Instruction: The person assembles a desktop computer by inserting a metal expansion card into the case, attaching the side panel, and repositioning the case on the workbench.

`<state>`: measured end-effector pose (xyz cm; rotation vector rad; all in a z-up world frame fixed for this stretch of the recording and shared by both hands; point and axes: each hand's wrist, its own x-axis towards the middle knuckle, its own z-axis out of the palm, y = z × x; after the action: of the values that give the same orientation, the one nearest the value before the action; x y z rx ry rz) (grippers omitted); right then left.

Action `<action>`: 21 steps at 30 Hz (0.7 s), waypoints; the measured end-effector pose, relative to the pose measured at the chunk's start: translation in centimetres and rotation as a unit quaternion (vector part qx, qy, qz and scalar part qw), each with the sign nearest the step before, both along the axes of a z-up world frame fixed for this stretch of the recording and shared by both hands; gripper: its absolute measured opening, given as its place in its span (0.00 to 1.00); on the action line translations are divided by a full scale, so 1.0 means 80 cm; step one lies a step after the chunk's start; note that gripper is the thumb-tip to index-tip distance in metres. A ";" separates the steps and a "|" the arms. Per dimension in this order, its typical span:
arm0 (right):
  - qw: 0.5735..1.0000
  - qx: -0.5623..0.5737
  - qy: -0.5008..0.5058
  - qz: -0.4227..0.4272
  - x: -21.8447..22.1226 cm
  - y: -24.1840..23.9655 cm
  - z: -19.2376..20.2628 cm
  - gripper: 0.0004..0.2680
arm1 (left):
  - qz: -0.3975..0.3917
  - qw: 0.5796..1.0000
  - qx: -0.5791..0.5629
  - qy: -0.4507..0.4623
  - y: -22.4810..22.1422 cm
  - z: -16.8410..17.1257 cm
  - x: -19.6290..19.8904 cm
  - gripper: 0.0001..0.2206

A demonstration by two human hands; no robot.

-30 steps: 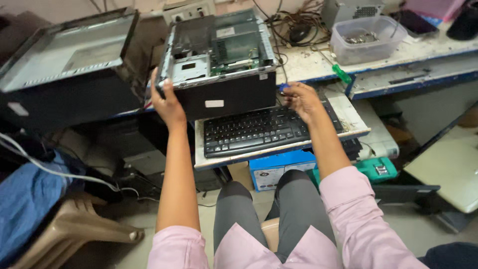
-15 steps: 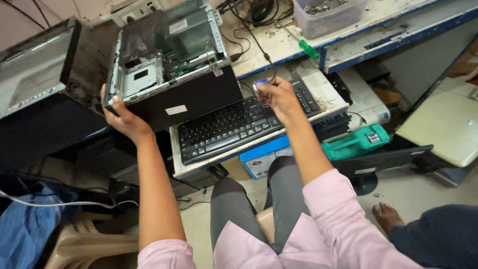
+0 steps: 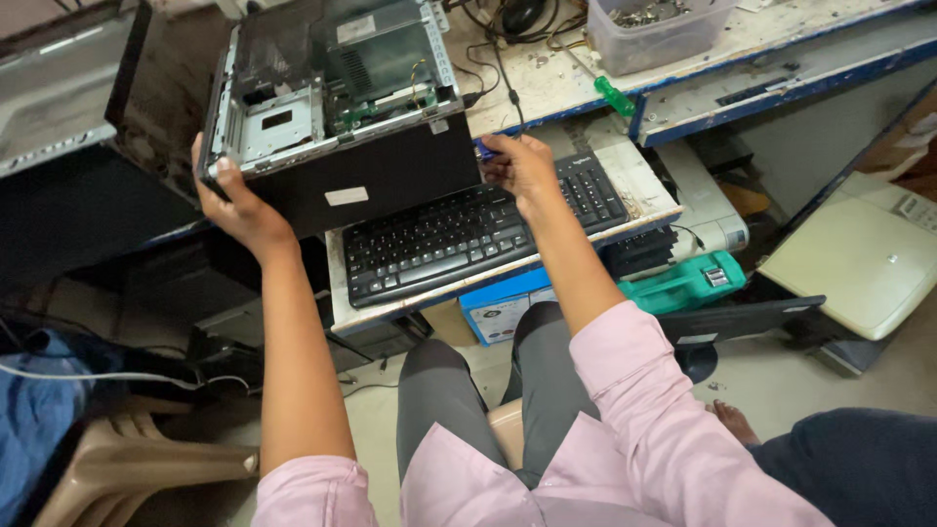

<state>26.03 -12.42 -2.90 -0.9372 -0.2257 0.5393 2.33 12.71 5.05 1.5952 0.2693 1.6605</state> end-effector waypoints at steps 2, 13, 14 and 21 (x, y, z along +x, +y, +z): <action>1.000 -0.018 0.002 0.010 0.001 -0.005 0.001 0.06 | 0.000 1.000 -0.018 0.011 -0.001 0.000 0.000 0.27; 0.997 -0.073 0.008 -0.008 -0.009 -0.005 0.010 0.07 | -0.003 1.000 0.002 0.003 0.001 0.002 0.000 0.27; 0.998 -0.068 0.014 -0.001 -0.008 -0.003 0.009 0.07 | -0.002 1.000 0.003 0.000 0.002 0.001 -0.001 0.27; 1.000 -0.019 0.004 0.018 0.000 0.002 -0.006 0.06 | -0.001 1.000 -0.022 0.021 0.005 -0.001 -0.004 0.28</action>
<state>26.02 -12.22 -3.34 -0.9692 -0.2265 0.5814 2.04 13.07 4.93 1.5975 0.3234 1.6100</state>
